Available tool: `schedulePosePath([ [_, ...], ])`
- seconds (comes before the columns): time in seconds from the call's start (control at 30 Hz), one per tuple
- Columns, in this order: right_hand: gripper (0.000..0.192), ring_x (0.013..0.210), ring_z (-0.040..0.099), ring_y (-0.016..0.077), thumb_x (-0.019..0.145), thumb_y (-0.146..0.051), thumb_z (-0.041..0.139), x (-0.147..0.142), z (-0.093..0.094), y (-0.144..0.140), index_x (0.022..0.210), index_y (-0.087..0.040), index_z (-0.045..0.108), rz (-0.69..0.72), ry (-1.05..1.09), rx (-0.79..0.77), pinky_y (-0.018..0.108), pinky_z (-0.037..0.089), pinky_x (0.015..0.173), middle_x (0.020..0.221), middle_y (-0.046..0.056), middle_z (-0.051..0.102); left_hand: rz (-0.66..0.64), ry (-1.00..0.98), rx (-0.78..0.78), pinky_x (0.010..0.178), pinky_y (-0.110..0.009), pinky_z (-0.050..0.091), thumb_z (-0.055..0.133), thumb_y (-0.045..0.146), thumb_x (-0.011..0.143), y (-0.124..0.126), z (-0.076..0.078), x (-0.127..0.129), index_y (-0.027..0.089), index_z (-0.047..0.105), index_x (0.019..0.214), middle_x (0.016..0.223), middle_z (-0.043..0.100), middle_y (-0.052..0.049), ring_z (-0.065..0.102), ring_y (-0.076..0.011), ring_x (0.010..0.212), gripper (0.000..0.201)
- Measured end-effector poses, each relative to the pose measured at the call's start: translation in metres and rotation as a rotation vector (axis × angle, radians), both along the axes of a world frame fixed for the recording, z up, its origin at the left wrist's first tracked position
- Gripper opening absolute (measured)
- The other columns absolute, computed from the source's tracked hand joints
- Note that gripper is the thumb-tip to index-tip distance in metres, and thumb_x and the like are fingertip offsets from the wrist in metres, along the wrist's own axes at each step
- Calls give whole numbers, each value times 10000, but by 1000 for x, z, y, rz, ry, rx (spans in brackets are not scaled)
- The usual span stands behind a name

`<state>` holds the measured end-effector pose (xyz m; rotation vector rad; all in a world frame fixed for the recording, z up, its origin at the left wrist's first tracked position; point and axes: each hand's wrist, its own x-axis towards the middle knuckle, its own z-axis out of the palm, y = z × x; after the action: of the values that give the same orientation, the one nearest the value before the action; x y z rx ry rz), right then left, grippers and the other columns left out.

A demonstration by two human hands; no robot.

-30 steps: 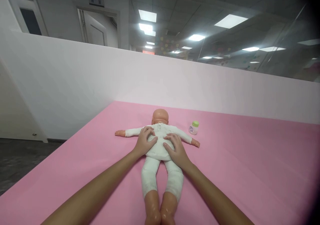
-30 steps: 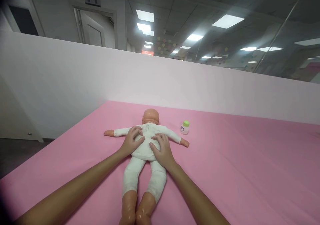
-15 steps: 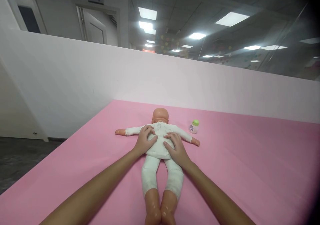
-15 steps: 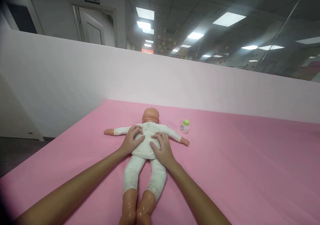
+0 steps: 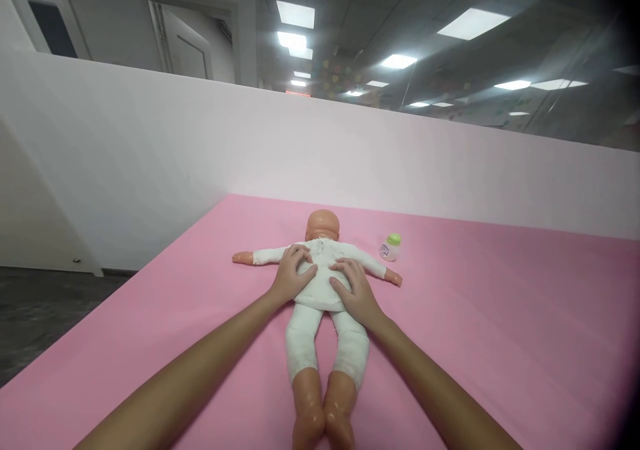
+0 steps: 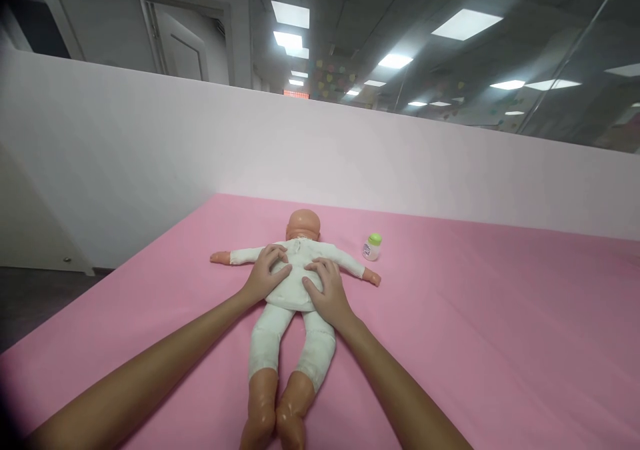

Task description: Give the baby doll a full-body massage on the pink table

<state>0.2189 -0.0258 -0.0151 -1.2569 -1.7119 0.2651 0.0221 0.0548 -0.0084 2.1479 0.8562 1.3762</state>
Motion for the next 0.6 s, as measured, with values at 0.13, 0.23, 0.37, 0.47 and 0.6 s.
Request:
schedulePosePath([
  [0.13,196,1280,502,278,944,-307,594,0,0,0,1130,-279,651,1,1,0,509,387,1134,1270,70,576,4,6,-2,1085,-458,429,658,205,855,0,0,0,234,567,848,1099,601,-47,549,-263,1204,95],
  [0.23,195,1282,502,274,944,-308,595,0,-1,0,1128,-276,650,0,0,-2,499,386,1135,1269,67,575,2,7,1,1087,-460,429,654,206,858,0,-1,0,235,567,851,1097,601,-47,548,-262,1202,93],
  [0.37,201,1292,497,270,949,-313,589,1,-1,-1,1138,-277,646,0,-5,-3,490,384,1143,1283,65,571,0,4,9,1083,-460,431,658,214,859,0,0,0,235,560,848,1094,601,-47,549,-260,1192,101],
  [0.47,213,1286,496,280,952,-325,582,1,-2,-1,1153,-274,635,-6,-11,1,501,389,1138,1268,71,582,1,5,9,1078,-457,435,658,219,858,-1,1,0,236,561,856,1090,603,-46,551,-259,1189,99],
  [0.6,302,1248,519,290,959,-343,567,1,-2,-2,1253,-278,595,-8,-20,10,511,412,1117,1268,75,604,2,9,1,1080,-457,443,662,218,856,-2,1,1,236,566,856,1104,601,-50,552,-262,1196,98],
])
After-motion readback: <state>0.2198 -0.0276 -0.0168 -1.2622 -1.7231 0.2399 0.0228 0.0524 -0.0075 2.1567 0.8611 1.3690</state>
